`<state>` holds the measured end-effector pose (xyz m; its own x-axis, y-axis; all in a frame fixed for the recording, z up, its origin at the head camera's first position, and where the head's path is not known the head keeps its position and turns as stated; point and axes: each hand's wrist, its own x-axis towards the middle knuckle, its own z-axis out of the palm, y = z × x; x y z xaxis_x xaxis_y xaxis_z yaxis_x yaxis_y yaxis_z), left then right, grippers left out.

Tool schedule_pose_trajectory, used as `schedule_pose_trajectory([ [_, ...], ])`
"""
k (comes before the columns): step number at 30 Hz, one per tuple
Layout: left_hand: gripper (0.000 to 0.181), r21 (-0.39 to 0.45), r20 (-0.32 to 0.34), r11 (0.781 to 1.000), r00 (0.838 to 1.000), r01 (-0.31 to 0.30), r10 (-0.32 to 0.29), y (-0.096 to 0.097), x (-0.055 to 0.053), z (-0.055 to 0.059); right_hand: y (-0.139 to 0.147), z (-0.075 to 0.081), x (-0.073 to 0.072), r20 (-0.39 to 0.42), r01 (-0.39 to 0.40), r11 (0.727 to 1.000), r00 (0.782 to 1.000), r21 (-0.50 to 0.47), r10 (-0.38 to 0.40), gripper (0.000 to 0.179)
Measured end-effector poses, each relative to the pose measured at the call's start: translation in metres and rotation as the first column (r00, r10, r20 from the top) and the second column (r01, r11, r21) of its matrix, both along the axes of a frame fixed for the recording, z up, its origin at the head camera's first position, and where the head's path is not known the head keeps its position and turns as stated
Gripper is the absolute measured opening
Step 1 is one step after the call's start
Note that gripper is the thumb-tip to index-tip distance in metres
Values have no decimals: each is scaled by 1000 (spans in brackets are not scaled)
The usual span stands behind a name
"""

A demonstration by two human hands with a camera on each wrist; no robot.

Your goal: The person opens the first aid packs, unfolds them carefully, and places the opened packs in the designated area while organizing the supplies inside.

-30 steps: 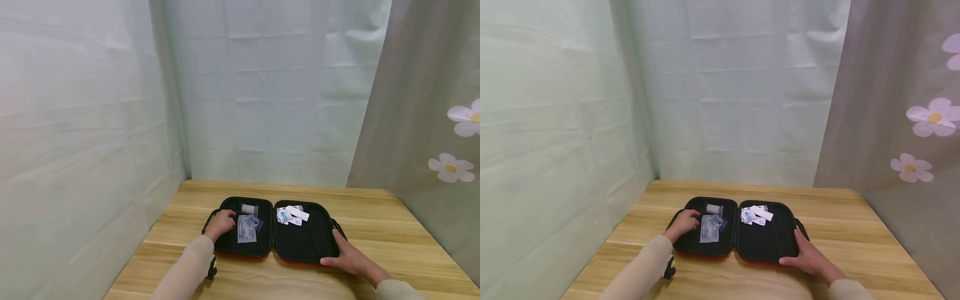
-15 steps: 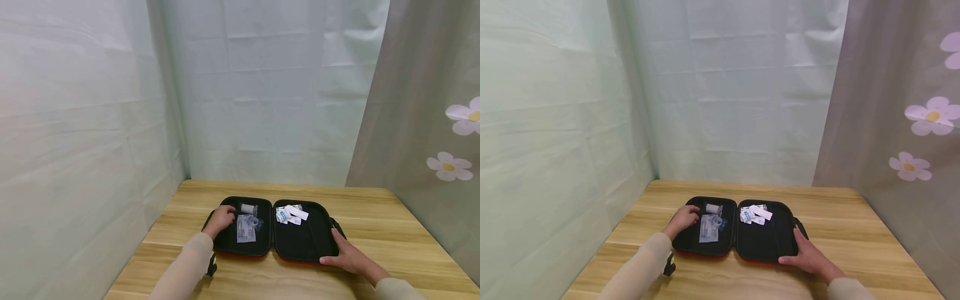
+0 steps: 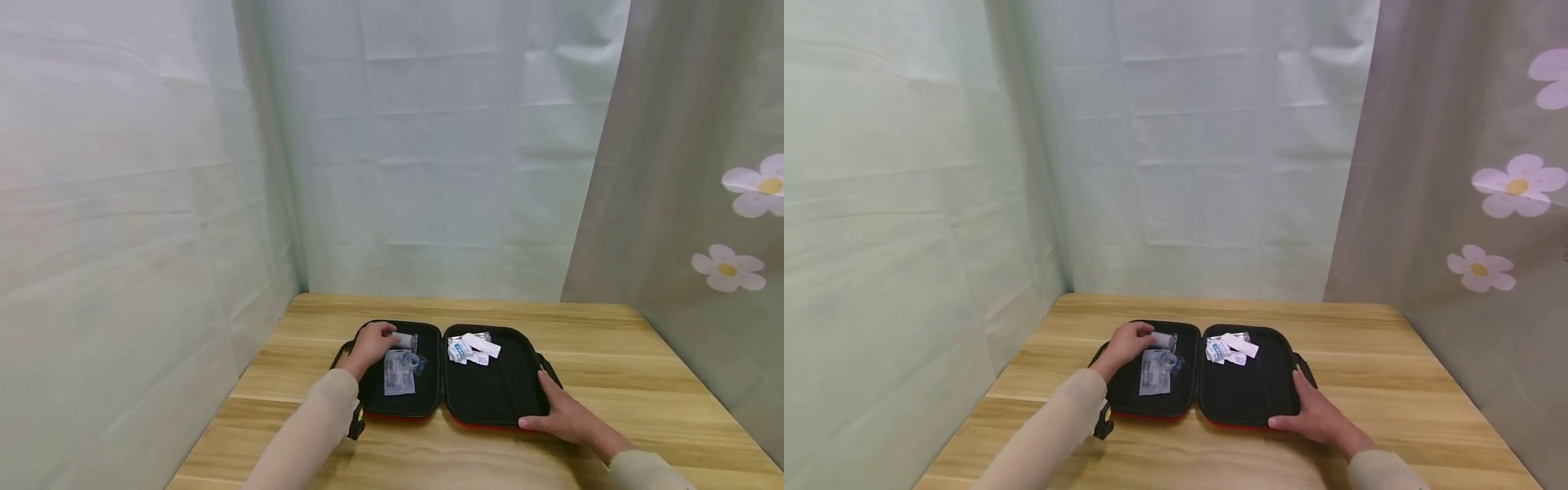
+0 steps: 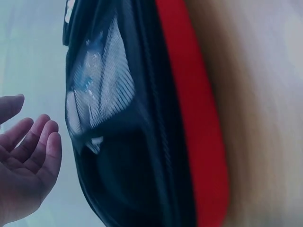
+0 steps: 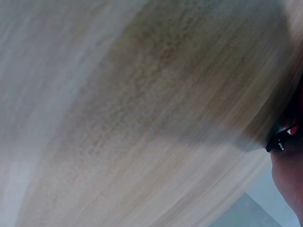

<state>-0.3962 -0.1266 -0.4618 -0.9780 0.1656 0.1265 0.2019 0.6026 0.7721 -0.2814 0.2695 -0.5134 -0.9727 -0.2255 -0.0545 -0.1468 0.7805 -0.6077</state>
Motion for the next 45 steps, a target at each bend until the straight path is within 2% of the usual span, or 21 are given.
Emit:
schedule_pose_trajectory([
  [5,33,27,13,999,999,46,-46,17,1,5,-1,0,2,-1,2,1000,1000,9,-2,118],
  [12,35,77,31,993,995,95,-98,47,2,5,-4,1,5,7,13,1000,1000,5,-13,118],
  [14,35,90,39,991,994,100,-104,56,3,5,-5,1,6,0,13,1000,1000,4,-13,118],
  [18,33,106,13,987,993,117,-119,74,2,3,-7,0,7,-20,6,1000,1000,-6,-6,117],
  [25,23,118,13,988,995,96,-99,96,-2,-5,-11,-1,6,-18,5,1000,1000,-14,-5,117],
  [29,20,116,16,990,997,76,-79,102,-5,-10,-14,-1,6,-11,11,1000,1000,-11,-11,117],
  [36,22,157,15,985,997,78,-81,103,-10,-21,-16,-2,5,16,15,1000,1000,-7,-15,119],
  [45,23,149,-1,987,998,61,-62,108,-14,-26,-14,2,6,13,13,1000,1000,-10,-12,118],
])
